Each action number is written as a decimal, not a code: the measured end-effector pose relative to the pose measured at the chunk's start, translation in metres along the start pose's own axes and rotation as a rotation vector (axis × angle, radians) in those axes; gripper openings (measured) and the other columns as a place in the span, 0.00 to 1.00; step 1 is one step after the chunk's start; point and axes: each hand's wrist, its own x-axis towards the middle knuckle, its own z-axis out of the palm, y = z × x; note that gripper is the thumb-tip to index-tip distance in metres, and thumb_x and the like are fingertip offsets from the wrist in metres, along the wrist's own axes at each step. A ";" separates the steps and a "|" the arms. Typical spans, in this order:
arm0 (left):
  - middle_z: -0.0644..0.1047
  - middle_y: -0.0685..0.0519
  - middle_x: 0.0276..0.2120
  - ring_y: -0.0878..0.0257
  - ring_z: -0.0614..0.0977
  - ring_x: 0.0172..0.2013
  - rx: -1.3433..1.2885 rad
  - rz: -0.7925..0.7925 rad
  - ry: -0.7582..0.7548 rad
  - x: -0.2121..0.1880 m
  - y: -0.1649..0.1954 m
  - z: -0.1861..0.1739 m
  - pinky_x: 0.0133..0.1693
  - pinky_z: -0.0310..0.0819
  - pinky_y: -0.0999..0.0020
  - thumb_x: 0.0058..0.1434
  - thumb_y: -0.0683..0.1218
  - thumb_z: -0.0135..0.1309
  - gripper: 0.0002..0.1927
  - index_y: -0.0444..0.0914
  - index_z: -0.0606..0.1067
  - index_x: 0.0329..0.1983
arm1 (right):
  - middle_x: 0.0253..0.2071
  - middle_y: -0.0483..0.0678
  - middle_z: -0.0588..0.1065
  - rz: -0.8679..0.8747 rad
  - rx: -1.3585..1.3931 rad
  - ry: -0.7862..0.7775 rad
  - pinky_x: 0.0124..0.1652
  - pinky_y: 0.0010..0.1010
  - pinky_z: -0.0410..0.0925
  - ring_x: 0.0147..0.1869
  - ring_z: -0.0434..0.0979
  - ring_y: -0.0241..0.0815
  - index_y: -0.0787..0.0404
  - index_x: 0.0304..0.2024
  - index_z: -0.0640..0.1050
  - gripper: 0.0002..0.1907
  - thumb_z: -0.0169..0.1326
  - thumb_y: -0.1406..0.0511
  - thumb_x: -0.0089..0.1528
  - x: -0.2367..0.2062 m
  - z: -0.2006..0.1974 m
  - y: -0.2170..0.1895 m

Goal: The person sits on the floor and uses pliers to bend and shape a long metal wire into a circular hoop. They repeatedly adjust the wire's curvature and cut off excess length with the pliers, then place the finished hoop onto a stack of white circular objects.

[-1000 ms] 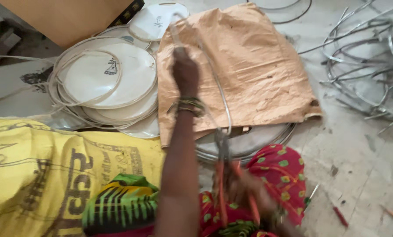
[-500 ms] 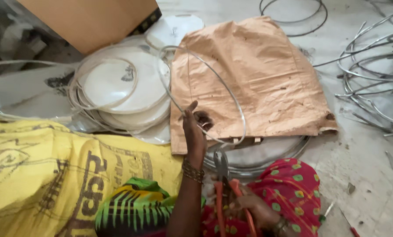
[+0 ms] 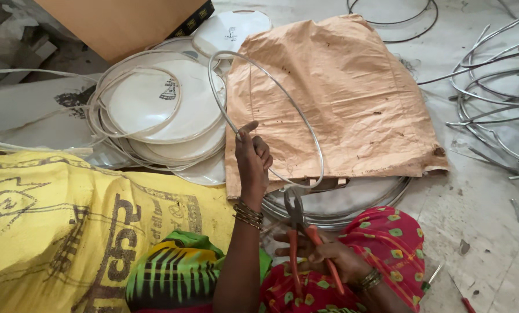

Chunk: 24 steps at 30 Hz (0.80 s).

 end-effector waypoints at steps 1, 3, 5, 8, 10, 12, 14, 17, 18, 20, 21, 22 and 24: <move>0.57 0.61 0.19 0.74 0.56 0.16 -0.007 -0.005 -0.002 0.001 0.001 0.000 0.16 0.48 0.78 0.73 0.62 0.39 0.26 0.37 0.67 0.59 | 0.75 0.59 0.59 0.009 0.019 0.001 0.65 0.59 0.65 0.74 0.63 0.63 0.59 0.74 0.55 0.49 0.52 0.69 0.48 0.000 -0.001 0.000; 0.57 0.62 0.19 0.75 0.56 0.16 -0.005 -0.008 -0.022 0.001 0.004 0.001 0.16 0.48 0.78 0.74 0.62 0.39 0.26 0.36 0.67 0.60 | 0.74 0.60 0.59 0.013 0.026 0.007 0.64 0.60 0.66 0.74 0.63 0.62 0.59 0.73 0.55 0.49 0.52 0.70 0.48 0.002 -0.005 -0.005; 0.57 0.61 0.19 0.75 0.56 0.17 0.013 -0.004 -0.060 -0.002 0.006 0.002 0.17 0.48 0.78 0.74 0.62 0.39 0.27 0.36 0.67 0.60 | 0.73 0.59 0.61 0.021 0.021 0.026 0.63 0.61 0.67 0.73 0.64 0.61 0.59 0.72 0.56 0.48 0.52 0.70 0.47 0.007 -0.010 -0.009; 0.58 0.61 0.19 0.74 0.57 0.16 0.066 0.013 -0.076 -0.002 0.002 0.010 0.17 0.49 0.77 0.76 0.61 0.36 0.26 0.35 0.66 0.61 | 0.67 0.59 0.66 0.017 0.015 0.062 0.61 0.61 0.69 0.67 0.70 0.58 0.59 0.69 0.60 0.44 0.52 0.71 0.47 0.018 -0.020 -0.011; 0.61 0.60 0.19 0.73 0.57 0.16 0.162 0.093 0.028 0.005 -0.007 0.019 0.17 0.49 0.76 0.74 0.57 0.36 0.23 0.39 0.63 0.64 | 0.60 0.61 0.72 -0.011 0.046 0.073 0.59 0.61 0.71 0.61 0.75 0.57 0.61 0.66 0.62 0.40 0.53 0.72 0.48 0.026 -0.025 -0.013; 0.63 0.59 0.21 0.71 0.60 0.18 0.347 0.264 0.096 0.019 -0.017 0.029 0.19 0.53 0.74 0.76 0.53 0.36 0.21 0.39 0.62 0.67 | 0.53 0.59 0.74 -0.089 0.090 -0.020 0.57 0.55 0.70 0.55 0.76 0.54 0.67 0.65 0.64 0.33 0.54 0.71 0.57 0.031 -0.027 -0.016; 0.65 0.56 0.25 0.68 0.65 0.23 0.618 0.518 0.127 0.036 -0.026 0.040 0.24 0.59 0.70 0.82 0.50 0.35 0.19 0.35 0.63 0.68 | 0.46 0.56 0.74 -0.136 0.164 -0.075 0.52 0.49 0.70 0.49 0.76 0.51 0.68 0.65 0.65 0.29 0.55 0.69 0.62 0.032 -0.025 -0.023; 0.77 0.45 0.35 0.61 0.81 0.30 0.863 0.788 0.077 0.068 -0.034 0.062 0.31 0.73 0.65 0.82 0.47 0.37 0.16 0.34 0.62 0.66 | 0.40 0.51 0.73 -0.186 0.254 -0.089 0.44 0.43 0.71 0.42 0.75 0.45 0.62 0.63 0.66 0.27 0.55 0.67 0.62 0.033 -0.018 -0.041; 0.78 0.44 0.32 0.58 0.82 0.29 0.915 0.750 0.081 0.081 -0.034 0.072 0.28 0.73 0.64 0.80 0.47 0.37 0.16 0.33 0.62 0.65 | 0.39 0.51 0.73 -0.218 0.241 -0.076 0.43 0.43 0.71 0.42 0.75 0.45 0.62 0.62 0.66 0.26 0.54 0.67 0.62 0.034 -0.015 -0.048; 0.79 0.42 0.26 0.53 0.83 0.27 1.021 0.658 0.099 0.103 -0.036 0.091 0.24 0.73 0.62 0.77 0.47 0.39 0.17 0.31 0.63 0.63 | 0.38 0.49 0.72 -0.253 0.233 -0.051 0.42 0.42 0.70 0.41 0.74 0.43 0.62 0.61 0.66 0.24 0.54 0.67 0.63 0.029 -0.009 -0.057; 0.79 0.43 0.24 0.53 0.83 0.24 1.037 0.590 0.081 0.110 -0.037 0.100 0.23 0.73 0.61 0.77 0.47 0.39 0.17 0.31 0.63 0.60 | 0.38 0.49 0.71 -0.269 0.237 -0.048 0.42 0.41 0.70 0.41 0.73 0.43 0.62 0.61 0.66 0.23 0.54 0.67 0.64 0.028 -0.007 -0.061; 0.78 0.44 0.21 0.54 0.82 0.21 1.050 0.530 0.060 0.117 -0.040 0.112 0.21 0.73 0.61 0.77 0.47 0.38 0.16 0.31 0.63 0.58 | 0.38 0.48 0.70 -0.291 0.236 -0.048 0.42 0.40 0.69 0.41 0.73 0.42 0.62 0.61 0.66 0.23 0.54 0.67 0.64 0.026 -0.006 -0.066; 0.77 0.45 0.18 0.52 0.82 0.18 1.076 0.512 0.015 0.122 -0.048 0.132 0.18 0.72 0.60 0.76 0.48 0.38 0.16 0.30 0.63 0.56 | 0.37 0.47 0.69 -0.318 0.287 -0.036 0.41 0.38 0.69 0.40 0.71 0.41 0.60 0.61 0.66 0.23 0.54 0.67 0.63 0.018 -0.008 -0.070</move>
